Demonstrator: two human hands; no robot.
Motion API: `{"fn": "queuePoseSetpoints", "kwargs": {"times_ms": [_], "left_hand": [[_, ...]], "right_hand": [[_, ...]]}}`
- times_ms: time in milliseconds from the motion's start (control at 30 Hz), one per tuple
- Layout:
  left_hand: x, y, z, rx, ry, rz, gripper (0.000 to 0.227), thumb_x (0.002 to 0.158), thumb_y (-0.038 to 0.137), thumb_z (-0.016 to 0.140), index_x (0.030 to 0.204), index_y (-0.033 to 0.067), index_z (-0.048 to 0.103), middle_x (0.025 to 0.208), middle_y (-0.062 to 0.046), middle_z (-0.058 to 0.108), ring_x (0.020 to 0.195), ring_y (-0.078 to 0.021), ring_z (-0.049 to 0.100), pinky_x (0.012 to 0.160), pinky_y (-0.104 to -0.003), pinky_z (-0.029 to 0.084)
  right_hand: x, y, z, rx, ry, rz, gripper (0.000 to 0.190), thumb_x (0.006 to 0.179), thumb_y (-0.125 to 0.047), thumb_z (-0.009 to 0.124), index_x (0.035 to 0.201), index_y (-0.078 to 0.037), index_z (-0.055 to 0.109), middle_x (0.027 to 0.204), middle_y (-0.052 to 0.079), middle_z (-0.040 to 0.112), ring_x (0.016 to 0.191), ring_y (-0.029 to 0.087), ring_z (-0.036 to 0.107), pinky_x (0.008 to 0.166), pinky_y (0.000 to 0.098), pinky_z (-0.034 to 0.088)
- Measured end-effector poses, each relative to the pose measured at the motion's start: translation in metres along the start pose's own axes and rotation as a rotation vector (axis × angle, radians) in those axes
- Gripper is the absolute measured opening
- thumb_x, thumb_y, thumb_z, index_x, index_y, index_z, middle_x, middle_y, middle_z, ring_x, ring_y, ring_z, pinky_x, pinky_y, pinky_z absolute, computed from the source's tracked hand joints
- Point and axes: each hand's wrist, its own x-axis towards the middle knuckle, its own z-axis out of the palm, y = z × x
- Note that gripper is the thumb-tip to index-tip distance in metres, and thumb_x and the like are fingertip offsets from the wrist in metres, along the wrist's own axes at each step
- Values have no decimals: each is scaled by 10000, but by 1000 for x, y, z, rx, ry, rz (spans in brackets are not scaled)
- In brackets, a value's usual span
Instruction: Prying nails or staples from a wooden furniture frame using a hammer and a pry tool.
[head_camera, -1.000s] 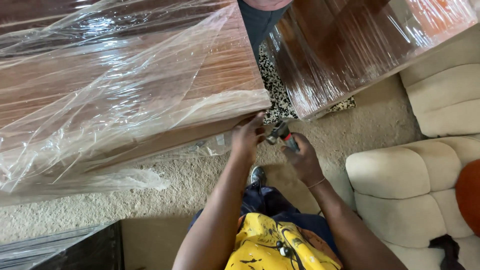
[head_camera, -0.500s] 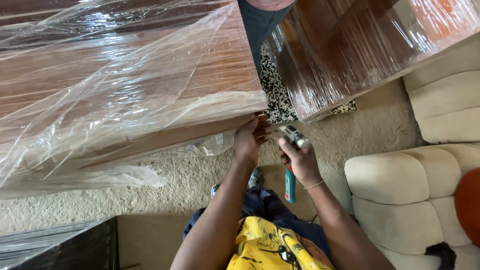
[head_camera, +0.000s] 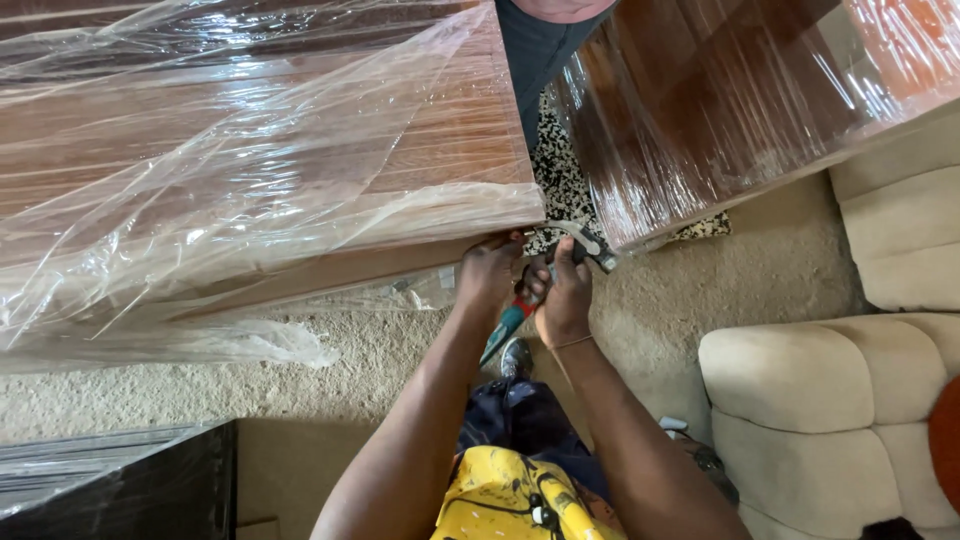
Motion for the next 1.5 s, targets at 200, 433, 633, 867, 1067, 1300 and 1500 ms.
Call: {"fn": "queuePoseSetpoints", "kwargs": {"times_ms": [200, 433, 633, 867, 1067, 1300, 1500], "left_hand": [[-1, -5, -6, -17, -35, 3, 303, 852, 265, 696, 1070, 81, 800, 1024, -110, 766, 971, -214, 638, 912, -381, 475], [-2, -15, -7, -57, -42, -17, 324, 818, 221, 706, 1057, 19, 789, 1020, -112, 742, 961, -230, 602, 939, -426, 442], [3, -8, 5, -156, -7, -30, 279, 859, 261, 716, 917, -2, 788, 827, -93, 713, 779, -173, 556, 737, -369, 484], [35, -28, -4, -170, -84, -130, 231, 839, 198, 708, 728, -4, 721, 479, -152, 593, 380, -226, 617, 346, -311, 472], [43, -48, 1, -512, -304, -212, 124, 938, 164, 638, 962, 46, 667, 608, -107, 623, 455, -228, 652, 404, -303, 532], [4, -19, 18, -700, -226, -178, 210, 984, 131, 614, 1108, -14, 702, 940, -105, 651, 890, -181, 633, 821, -310, 519], [-5, -7, 27, -649, -96, -231, 175, 942, 155, 621, 1011, 46, 740, 759, -34, 608, 647, -101, 537, 580, -217, 443]], "right_hand": [[25, -13, -27, 93, -123, 272, 417, 1046, -445, 561, 766, -200, 372, 577, -77, 221, 391, 71, 263, 346, 217, 269], [32, -55, -18, -107, -175, 406, 417, 1047, -417, 570, 734, -196, 409, 555, -102, 223, 374, 45, 255, 306, 225, 261], [-5, -28, 4, 12, -86, 267, 467, 1004, -454, 606, 671, -180, 427, 536, -73, 279, 409, 69, 342, 389, 232, 300], [20, 47, -17, -41, -43, 142, 297, 920, -260, 675, 718, -165, 479, 527, -17, 311, 464, 145, 355, 478, 276, 333], [28, 44, -25, -263, 48, 235, 282, 872, -225, 695, 658, -170, 519, 530, -12, 350, 503, 101, 375, 527, 237, 363], [58, 36, -59, -725, 260, 424, 306, 704, -325, 801, 817, -41, 781, 629, 151, 661, 614, 263, 711, 552, 427, 615], [22, -23, -21, -844, 214, 376, 265, 739, -235, 649, 609, -8, 693, 464, 128, 520, 461, 215, 579, 493, 433, 513]]}}
